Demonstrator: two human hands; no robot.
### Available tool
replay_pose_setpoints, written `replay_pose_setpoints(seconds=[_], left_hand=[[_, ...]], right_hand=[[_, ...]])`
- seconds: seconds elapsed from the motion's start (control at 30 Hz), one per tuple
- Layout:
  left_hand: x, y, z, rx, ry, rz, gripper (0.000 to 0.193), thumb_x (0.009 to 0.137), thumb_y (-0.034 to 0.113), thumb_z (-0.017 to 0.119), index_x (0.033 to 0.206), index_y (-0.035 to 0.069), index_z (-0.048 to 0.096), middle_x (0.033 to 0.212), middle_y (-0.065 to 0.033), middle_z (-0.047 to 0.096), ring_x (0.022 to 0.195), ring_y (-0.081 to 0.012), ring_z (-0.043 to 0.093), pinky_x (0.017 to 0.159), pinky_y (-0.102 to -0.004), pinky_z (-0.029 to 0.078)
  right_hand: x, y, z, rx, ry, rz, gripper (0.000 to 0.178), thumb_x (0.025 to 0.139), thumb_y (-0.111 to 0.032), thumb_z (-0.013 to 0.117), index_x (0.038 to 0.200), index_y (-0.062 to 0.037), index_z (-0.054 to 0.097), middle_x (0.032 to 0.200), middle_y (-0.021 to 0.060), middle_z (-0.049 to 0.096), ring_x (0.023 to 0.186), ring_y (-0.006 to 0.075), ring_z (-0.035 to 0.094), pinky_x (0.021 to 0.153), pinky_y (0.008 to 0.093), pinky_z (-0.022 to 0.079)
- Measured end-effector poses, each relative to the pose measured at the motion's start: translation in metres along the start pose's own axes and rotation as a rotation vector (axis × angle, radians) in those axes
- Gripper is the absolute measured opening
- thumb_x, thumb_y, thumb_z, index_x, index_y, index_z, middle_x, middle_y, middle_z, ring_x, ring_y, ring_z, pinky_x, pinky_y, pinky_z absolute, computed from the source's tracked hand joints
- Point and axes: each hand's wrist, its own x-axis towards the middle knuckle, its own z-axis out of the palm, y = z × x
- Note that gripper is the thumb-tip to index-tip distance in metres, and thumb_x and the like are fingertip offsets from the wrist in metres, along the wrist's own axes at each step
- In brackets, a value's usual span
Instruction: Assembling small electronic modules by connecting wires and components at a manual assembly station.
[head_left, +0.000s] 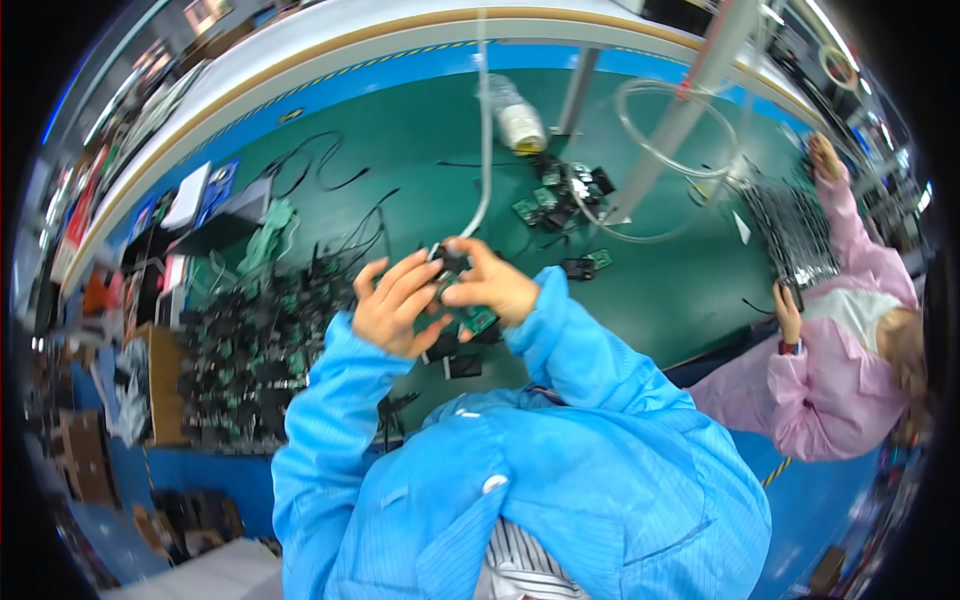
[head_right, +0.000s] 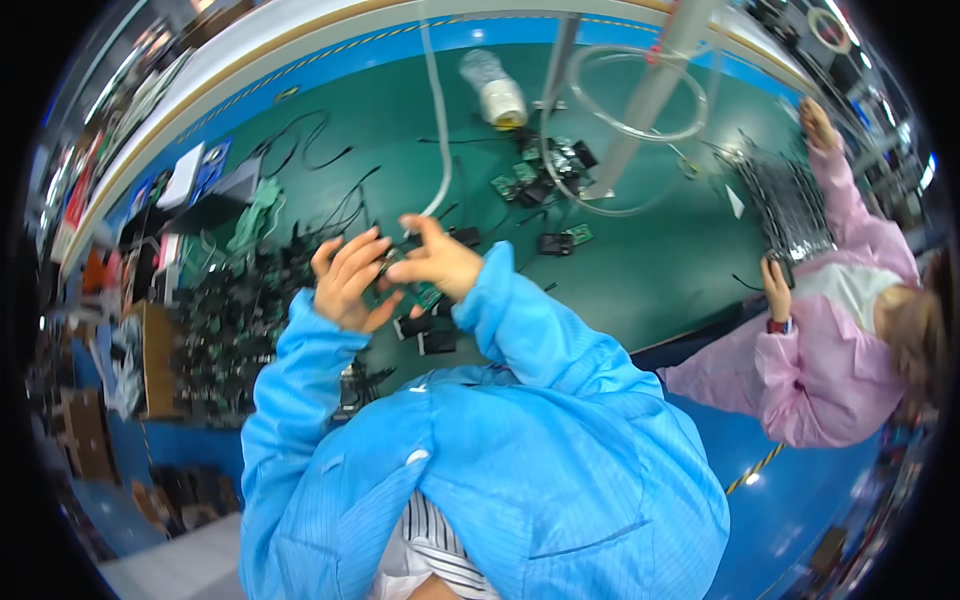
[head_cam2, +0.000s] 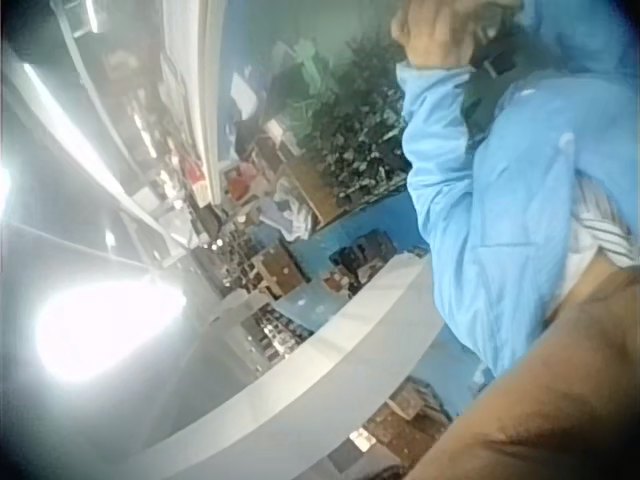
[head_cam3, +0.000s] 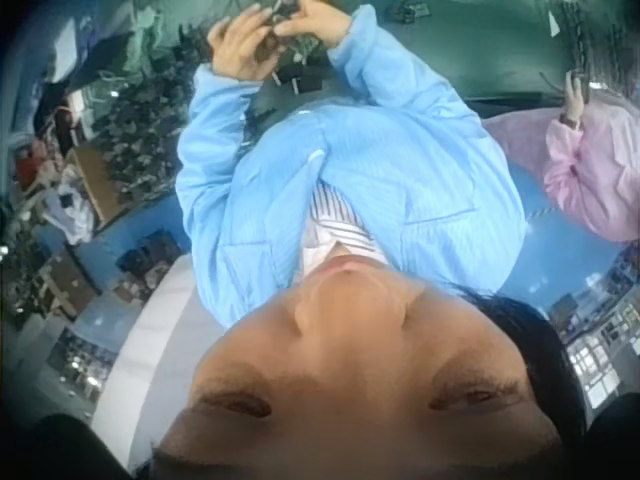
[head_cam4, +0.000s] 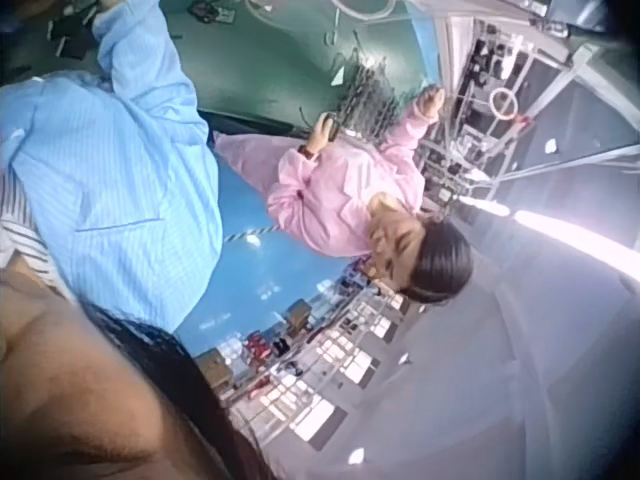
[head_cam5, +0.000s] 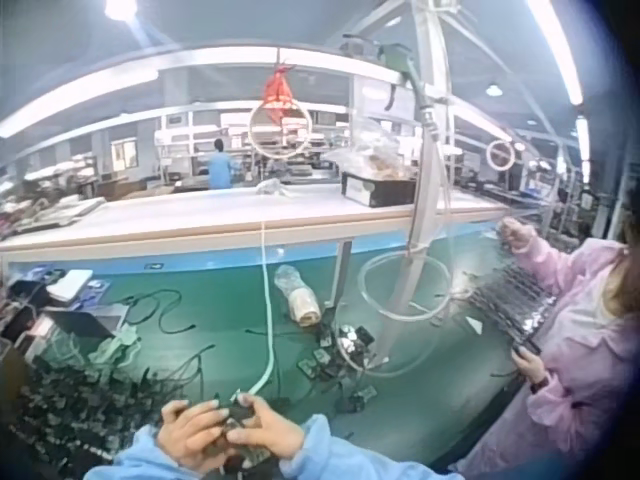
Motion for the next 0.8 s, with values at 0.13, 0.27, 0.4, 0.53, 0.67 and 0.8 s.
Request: replay_pose_setpoints(seconds=[0.13, 0.27, 0.4, 0.53, 0.67, 0.8], left_hand=[[-0.028, 0.008, 0.012, 0.064, -0.020, -0.017, 0.053, 0.079, 0.039, 0.074, 0.115, 0.010, 0.050, 0.123, -0.0130, 0.061, 0.110, -0.0297, 0.062, 0.091, -0.0392, 0.037], [-0.060, 0.026, 0.010, 0.066, 0.035, -0.127, 0.059, 0.079, 0.024, 0.072, 0.128, 0.009, 0.042, 0.123, -0.0181, 0.058, 0.099, -0.0295, 0.060, 0.087, -0.0386, 0.041], [-0.081, 0.043, 0.005, 0.089, 0.012, -0.242, 0.073, 0.069, 0.002, 0.069, 0.132, 0.014, 0.035, 0.124, -0.0173, 0.055, 0.099, -0.0299, 0.056, 0.092, -0.0397, 0.038], [-0.087, 0.066, -0.008, 0.096, 0.002, -0.320, 0.071, 0.069, 0.001, 0.067, 0.132, 0.013, 0.035, 0.123, -0.0164, 0.055, 0.102, -0.0305, 0.054, 0.093, -0.0411, 0.037], [-0.096, 0.087, -0.021, 0.052, 0.009, -0.477, 0.067, 0.070, 0.004, 0.066, 0.130, 0.013, 0.039, 0.123, -0.0157, 0.056, 0.105, -0.0305, 0.055, 0.092, -0.0418, 0.035], [-0.099, 0.094, -0.030, 0.063, -0.140, -0.619, 0.068, 0.069, 0.001, 0.067, 0.131, 0.007, 0.040, 0.124, -0.0162, 0.055, 0.104, -0.0310, 0.049, 0.095, -0.0399, 0.037]], right_hand=[[0.003, 0.016, -0.007, 0.047, -0.162, 0.110, 0.083, 0.083, -0.004, 0.068, 0.144, -0.0156, 0.014, 0.098, 0.0257, 0.061, 0.070, 0.0294, 0.062, 0.046, 0.0393, 0.052], [0.012, 0.028, 0.004, 0.008, -0.257, 0.241, 0.090, 0.081, -0.004, 0.072, 0.142, -0.0078, 0.006, 0.088, 0.0244, 0.064, 0.067, 0.0277, 0.061, 0.044, 0.0400, 0.052], [0.020, 0.050, 0.000, -0.064, -0.295, 0.168, 0.098, 0.078, -0.004, 0.074, 0.142, -0.0055, 0.000, 0.081, 0.0225, 0.063, 0.057, 0.0267, 0.059, 0.039, 0.0376, 0.050], [0.014, 0.052, 0.006, -0.149, -0.311, 0.186, 0.102, 0.075, -0.006, 0.076, 0.144, -0.0036, 0.000, 0.070, 0.0175, 0.062, 0.052, 0.0243, 0.058, 0.038, 0.0352, 0.049], [0.017, 0.064, 0.011, -0.199, -0.387, 0.146, 0.104, 0.074, -0.008, 0.077, 0.144, -0.0023, 0.001, 0.066, 0.0147, 0.062, 0.050, 0.0226, 0.057, 0.038, 0.0339, 0.048], [0.020, 0.071, 0.010, -0.194, -0.403, 0.154, 0.103, 0.074, -0.010, 0.079, 0.145, -0.0020, 0.004, 0.066, 0.0140, 0.063, 0.049, 0.0214, 0.057, 0.038, 0.0326, 0.048]])
